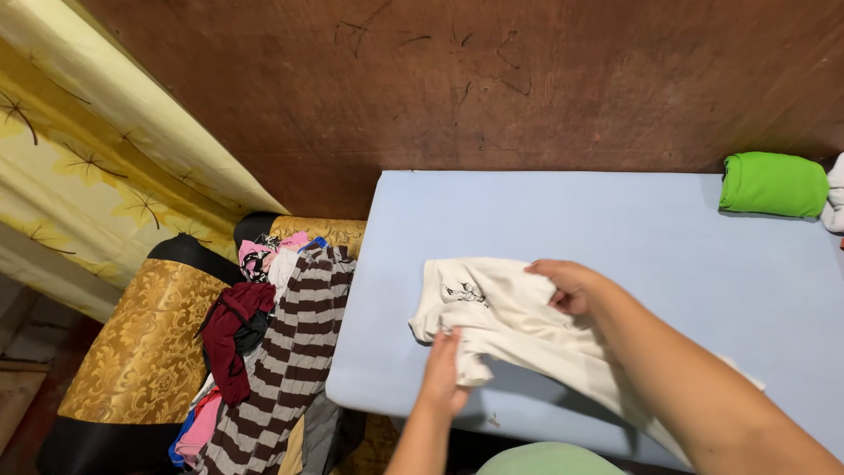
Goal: Fold two white T-shirts and place them on a flat surface.
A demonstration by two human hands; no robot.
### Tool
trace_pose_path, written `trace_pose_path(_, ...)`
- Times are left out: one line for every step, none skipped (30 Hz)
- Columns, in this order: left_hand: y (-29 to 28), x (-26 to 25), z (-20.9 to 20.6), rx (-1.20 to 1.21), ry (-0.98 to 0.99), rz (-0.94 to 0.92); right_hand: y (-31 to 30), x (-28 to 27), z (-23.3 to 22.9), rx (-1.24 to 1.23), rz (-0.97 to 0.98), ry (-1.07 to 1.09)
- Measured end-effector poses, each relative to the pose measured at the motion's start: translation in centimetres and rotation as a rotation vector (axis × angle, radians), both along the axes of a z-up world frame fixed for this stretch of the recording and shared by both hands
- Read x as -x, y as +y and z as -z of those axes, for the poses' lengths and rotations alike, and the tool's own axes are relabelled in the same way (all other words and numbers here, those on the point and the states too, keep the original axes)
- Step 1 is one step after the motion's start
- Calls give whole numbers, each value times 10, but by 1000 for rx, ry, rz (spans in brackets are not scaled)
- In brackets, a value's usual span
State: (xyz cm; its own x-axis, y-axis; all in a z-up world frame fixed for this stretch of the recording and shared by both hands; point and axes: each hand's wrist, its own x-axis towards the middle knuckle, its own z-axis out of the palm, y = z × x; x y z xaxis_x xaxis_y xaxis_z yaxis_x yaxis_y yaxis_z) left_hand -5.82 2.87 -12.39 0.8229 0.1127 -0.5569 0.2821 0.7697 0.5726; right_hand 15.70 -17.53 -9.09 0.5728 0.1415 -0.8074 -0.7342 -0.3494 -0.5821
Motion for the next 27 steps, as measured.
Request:
trace_pose_path(18,0,29,-46,-154,-69,-11,-11,2,-88,70,42)
trace_pose_path(39,3,5,-47,-155,-70,-34,-27,7,-89,68,41)
trace_pose_path(59,7,-18,-166,-76,-12,-58,-43,13,-148,113,21)
trace_pose_path(79,11,-42,-285,3,46,-82,-58,19,-207,157,1)
trace_pose_path(102,10,-53,-283,6,50,-101,-68,7,-205,160,4)
trace_pose_path(125,9,-64,-436,74,175,-121,-79,-6,-160,209,-43)
trace_pose_path(148,8,-75,-588,141,302,-140,-90,-18,-115,257,-92)
trace_pose_path(166,-1,-85,-586,141,305,-154,-104,-25,-113,260,-91)
trace_pose_path(183,-9,-95,-672,164,361,-169,-118,-32,-22,263,-163)
trace_pose_path(201,-18,-106,-758,187,417,-184,-132,-39,68,266,-235)
trace_pose_path(222,-35,-102,-758,186,422,-188,-143,-44,69,271,-235)
trace_pose_path(243,-53,-98,-819,143,428,-193,-154,-50,51,273,-269)
trace_pose_path(263,-71,-93,-879,100,435,-199,-165,-55,35,277,-303)
trace_pose_path(263,-92,-95,-877,98,440,-190,-159,-68,38,282,-302)
trace_pose_path(264,-113,-97,-976,75,265,-181,-155,-81,-8,362,-392)
trace_pose_path(264,-135,-100,-1068,52,86,-172,-150,-94,-54,441,-482)
trace_pose_path(250,-148,-97,-1067,50,91,-164,-139,-101,-51,445,-481)
trace_pose_path(235,-160,-94,-1479,-57,-92,-156,-128,-108,-82,488,-543)
trace_pose_path(220,-171,-91,-1885,-180,-287,-147,-118,-115,-114,529,-604)
trace_pose_path(182,-165,-81,-1883,-181,-284,-152,-116,-90,-112,531,-603)
trace_pose_path(145,-160,-72,-1786,-118,-34,-157,-117,-65,-126,349,-666)
trace_pose_path(107,-155,-63,-1675,-57,209,-161,-117,-40,-139,166,-727)
trace_pose_path(64,-128,-60,-1675,-61,211,-164,-93,-27,-138,170,-728)
trace_pose_path(21,-101,-56,-1543,-120,546,-167,-68,-13,-142,-144,-604)
trace_pose_path(-22,-73,-52,-1382,-176,868,-171,-43,0,-142,-453,-466)
trace_pose_path(-45,-56,-52,-1381,-179,870,-169,-16,8,-140,-451,-466)
trace_pose_path(-70,-36,-52,-1467,-279,935,-168,14,17,-34,-678,-486)
